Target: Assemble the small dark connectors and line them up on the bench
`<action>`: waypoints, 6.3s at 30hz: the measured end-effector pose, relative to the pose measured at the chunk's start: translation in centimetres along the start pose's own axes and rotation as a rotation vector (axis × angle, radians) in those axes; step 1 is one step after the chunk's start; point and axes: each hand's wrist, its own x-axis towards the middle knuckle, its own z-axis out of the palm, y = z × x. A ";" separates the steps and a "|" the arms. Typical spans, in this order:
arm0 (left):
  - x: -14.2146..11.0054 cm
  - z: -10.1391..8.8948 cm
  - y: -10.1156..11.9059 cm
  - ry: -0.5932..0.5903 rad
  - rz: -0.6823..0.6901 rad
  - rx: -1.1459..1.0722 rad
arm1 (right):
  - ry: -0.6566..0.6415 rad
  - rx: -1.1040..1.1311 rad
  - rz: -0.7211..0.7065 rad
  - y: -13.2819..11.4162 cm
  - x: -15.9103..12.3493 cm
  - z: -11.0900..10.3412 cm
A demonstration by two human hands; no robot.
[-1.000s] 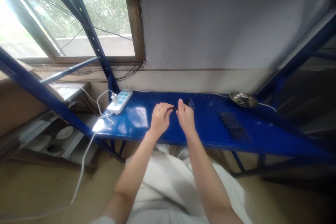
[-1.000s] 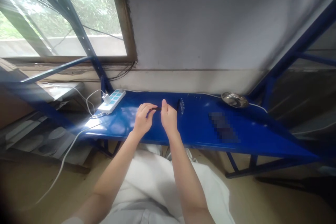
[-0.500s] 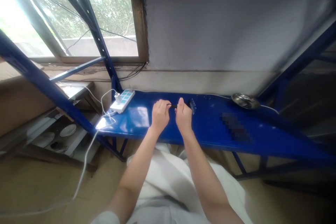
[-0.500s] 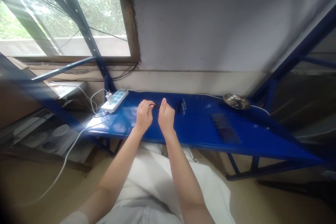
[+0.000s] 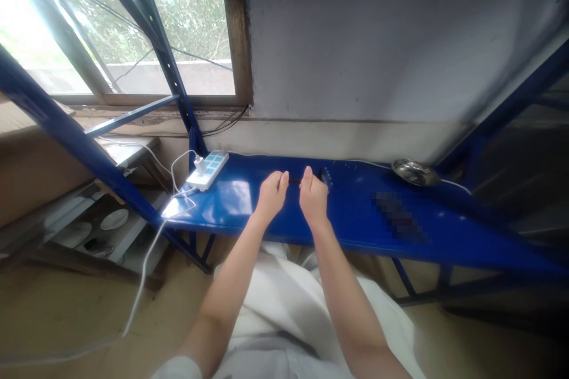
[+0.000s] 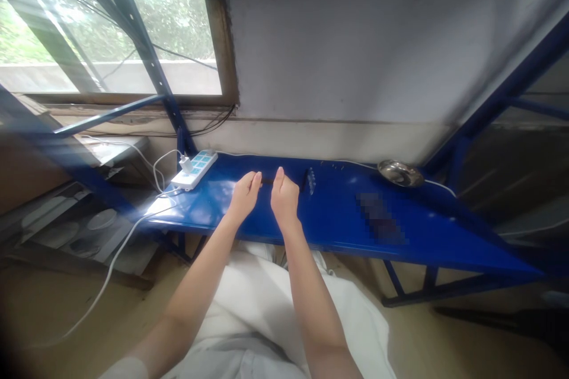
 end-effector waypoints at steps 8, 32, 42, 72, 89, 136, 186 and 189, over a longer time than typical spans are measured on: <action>0.2 -0.2 -0.3 -0.033 -0.416 -0.354 | -0.028 0.000 -0.039 0.2 0.1 0.1; 0.0 0.2 -0.9 -0.008 -0.453 -0.847 | -0.331 0.253 0.095 2.3 1.0 -0.6; 0.5 -0.1 -0.8 0.066 -0.451 -0.761 | -0.413 0.383 0.055 2.9 1.0 -0.7; 1.8 11.1 -7.5 -0.246 -0.429 0.049 | -0.103 -0.253 0.348 12.6 3.4 -4.9; 1.7 16.3 -7.6 -0.472 -0.353 0.315 | -0.170 -0.407 0.393 18.0 3.0 -2.0; 2.1 6.1 -2.4 0.095 -0.191 -0.307 | -0.249 -0.451 0.029 8.9 5.2 -1.2; 2.0 5.8 -6.9 -0.137 -0.367 -0.168 | -0.223 -0.261 -0.207 9.7 2.4 2.8; 2.4 5.9 -8.0 -0.111 -0.358 -0.104 | -0.209 -0.209 -0.213 10.9 1.9 3.2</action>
